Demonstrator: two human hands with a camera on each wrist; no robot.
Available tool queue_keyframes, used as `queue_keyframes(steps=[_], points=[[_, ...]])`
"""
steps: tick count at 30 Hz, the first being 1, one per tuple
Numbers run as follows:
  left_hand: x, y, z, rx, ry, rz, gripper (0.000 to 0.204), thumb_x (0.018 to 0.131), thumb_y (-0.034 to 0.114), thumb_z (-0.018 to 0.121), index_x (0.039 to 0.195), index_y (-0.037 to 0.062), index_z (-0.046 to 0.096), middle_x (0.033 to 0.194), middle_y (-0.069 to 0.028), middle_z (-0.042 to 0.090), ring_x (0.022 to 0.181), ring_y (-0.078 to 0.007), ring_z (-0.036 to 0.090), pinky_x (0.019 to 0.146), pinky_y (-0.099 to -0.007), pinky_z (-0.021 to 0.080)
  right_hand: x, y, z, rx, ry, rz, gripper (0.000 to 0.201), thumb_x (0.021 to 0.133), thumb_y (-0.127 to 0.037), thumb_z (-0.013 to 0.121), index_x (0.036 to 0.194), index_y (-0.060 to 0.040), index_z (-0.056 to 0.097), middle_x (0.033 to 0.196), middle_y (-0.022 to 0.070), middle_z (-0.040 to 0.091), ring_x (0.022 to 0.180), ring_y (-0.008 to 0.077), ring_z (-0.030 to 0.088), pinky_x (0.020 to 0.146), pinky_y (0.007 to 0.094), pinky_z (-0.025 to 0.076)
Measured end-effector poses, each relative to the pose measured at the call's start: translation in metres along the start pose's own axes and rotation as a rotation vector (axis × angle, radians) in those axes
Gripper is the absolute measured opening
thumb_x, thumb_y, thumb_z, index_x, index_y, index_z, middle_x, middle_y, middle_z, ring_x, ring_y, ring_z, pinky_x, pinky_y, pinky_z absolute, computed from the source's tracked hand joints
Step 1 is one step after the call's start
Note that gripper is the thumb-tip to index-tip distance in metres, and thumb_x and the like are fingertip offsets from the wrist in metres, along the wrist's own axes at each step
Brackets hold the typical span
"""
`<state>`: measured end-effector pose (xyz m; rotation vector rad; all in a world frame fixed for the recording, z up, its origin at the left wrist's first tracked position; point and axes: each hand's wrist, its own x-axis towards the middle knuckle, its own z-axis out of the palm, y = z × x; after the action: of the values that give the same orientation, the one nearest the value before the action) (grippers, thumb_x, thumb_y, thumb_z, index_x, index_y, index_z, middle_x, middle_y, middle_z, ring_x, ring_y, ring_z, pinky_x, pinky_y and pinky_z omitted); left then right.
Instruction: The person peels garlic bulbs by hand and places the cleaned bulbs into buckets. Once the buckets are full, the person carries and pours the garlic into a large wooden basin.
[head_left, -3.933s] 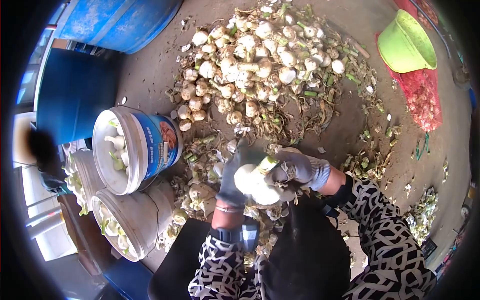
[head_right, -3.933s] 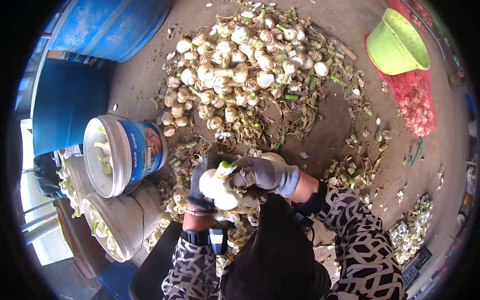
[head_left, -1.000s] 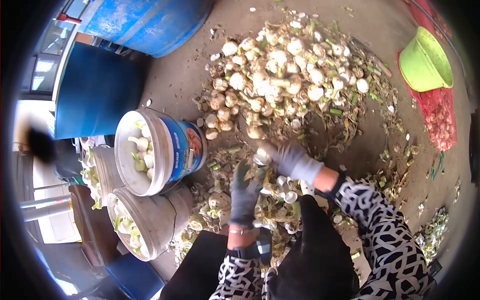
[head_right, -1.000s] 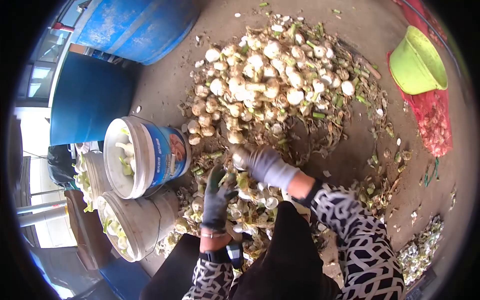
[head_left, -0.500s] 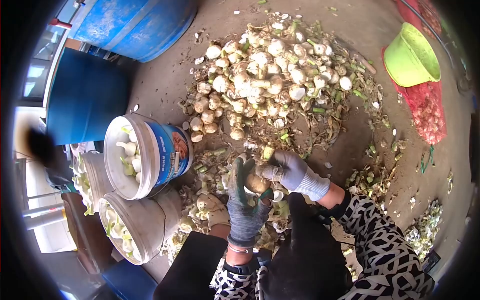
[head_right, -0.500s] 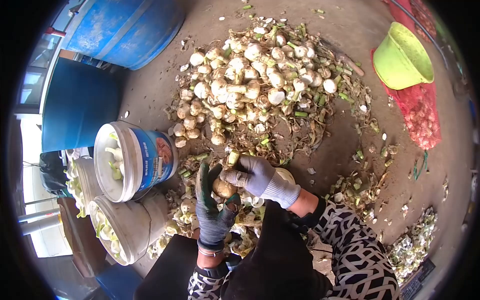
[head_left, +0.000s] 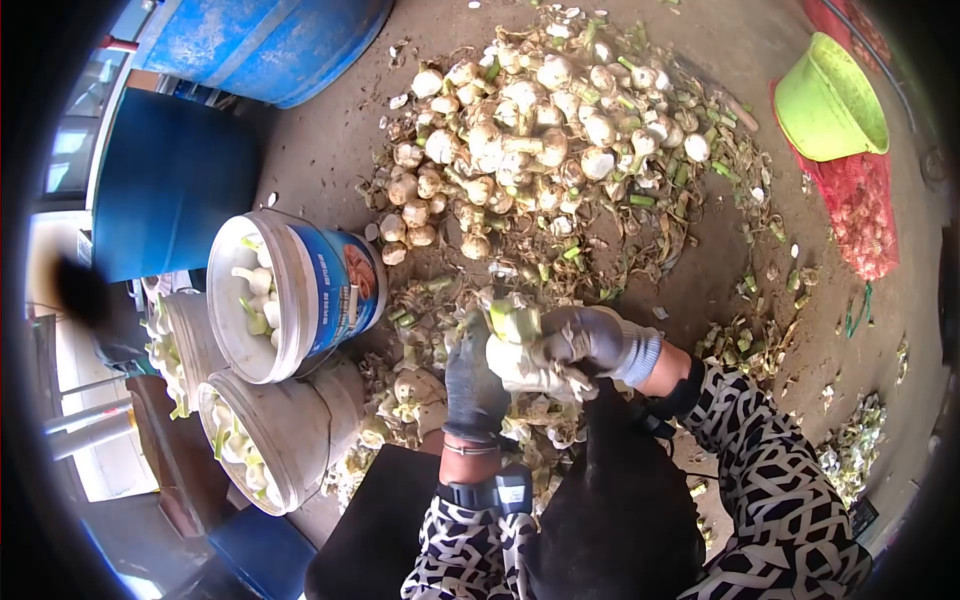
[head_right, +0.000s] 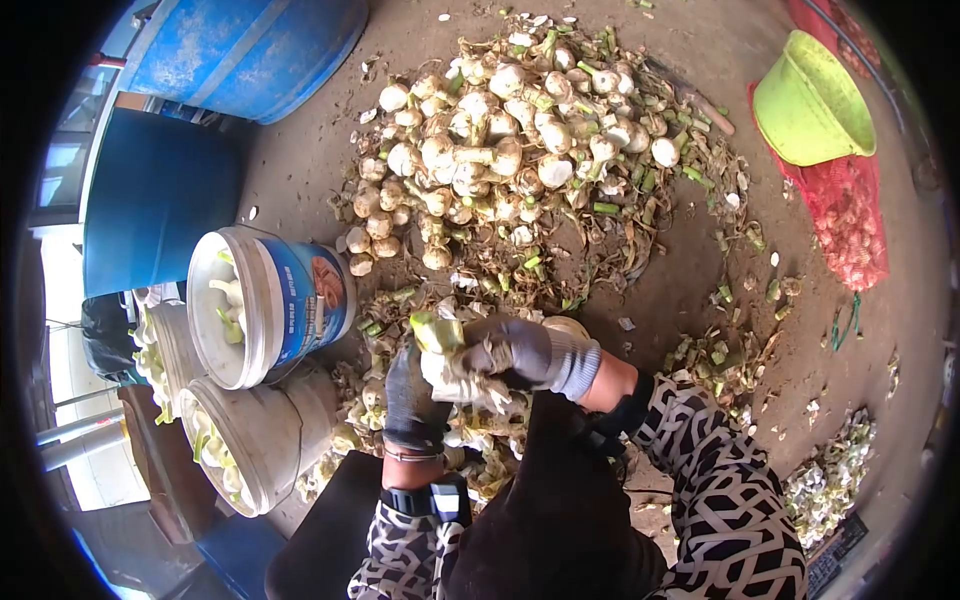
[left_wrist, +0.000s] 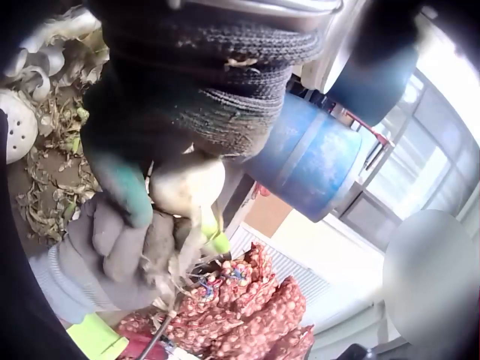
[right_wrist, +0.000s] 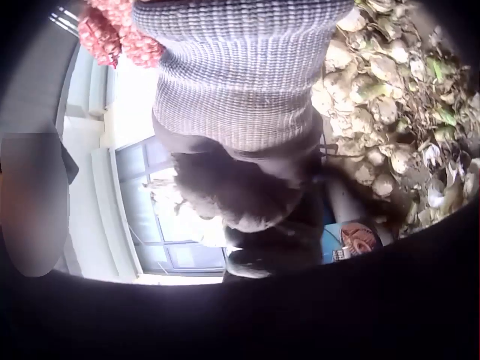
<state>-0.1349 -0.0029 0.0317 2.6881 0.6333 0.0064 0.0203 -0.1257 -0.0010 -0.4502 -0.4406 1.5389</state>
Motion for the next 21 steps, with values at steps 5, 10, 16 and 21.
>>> queue_keyframes(steps=[5, 10, 16, 21], points=[[-0.009, 0.026, -0.010, -1.032, 0.151, -0.248, 0.073, 0.079, 0.034, 0.078, 0.134, 0.0014, 0.043, 0.111, -0.0130, 0.061, 0.093, -0.0226, 0.063, 0.077, -0.0322, 0.053, 0.004, -0.008, -0.004, 0.061, 0.203, 0.023, 0.029, 0.090, -0.028, 0.063, 0.099, -0.0007, 0.064, 0.073, 0.0061, 0.064, 0.064, 0.0145, 0.062, 0.057, 0.0292, 0.051], [-0.010, 0.029, -0.003, -1.507, 0.189, -0.369, 0.075, 0.077, 0.029, 0.082, 0.135, 0.0032, 0.043, 0.114, -0.0087, 0.058, 0.098, -0.0168, 0.060, 0.080, -0.0280, 0.052, 0.010, -0.006, -0.005, -0.855, 0.301, -0.178, 0.034, 0.090, -0.032, 0.065, 0.104, -0.0010, 0.066, 0.073, 0.0064, 0.067, 0.065, 0.0105, 0.062, 0.061, 0.0279, 0.051], [-0.022, 0.027, -0.013, -1.888, 0.101, -0.459, 0.055, 0.080, 0.030, 0.071, 0.127, 0.0106, 0.051, 0.106, -0.0107, 0.060, 0.086, -0.0237, 0.063, 0.070, -0.0320, 0.054, 0.006, -0.008, -0.007, -0.344, 0.286, 0.094, 0.022, 0.091, -0.019, 0.063, 0.102, -0.0006, 0.067, 0.074, 0.0036, 0.067, 0.063, 0.0102, 0.062, 0.057, 0.0260, 0.050], [-0.022, 0.008, -0.002, -2.181, -0.007, -0.538, 0.060, 0.079, 0.027, 0.071, 0.131, 0.0070, 0.050, 0.110, -0.0138, 0.060, 0.091, -0.0250, 0.062, 0.075, -0.0325, 0.053, 0.005, 0.013, -0.010, 0.180, 0.412, 0.075, 0.017, 0.088, -0.012, 0.065, 0.098, 0.0015, 0.067, 0.077, 0.0075, 0.066, 0.058, 0.0144, 0.062, 0.053, 0.0275, 0.051]])
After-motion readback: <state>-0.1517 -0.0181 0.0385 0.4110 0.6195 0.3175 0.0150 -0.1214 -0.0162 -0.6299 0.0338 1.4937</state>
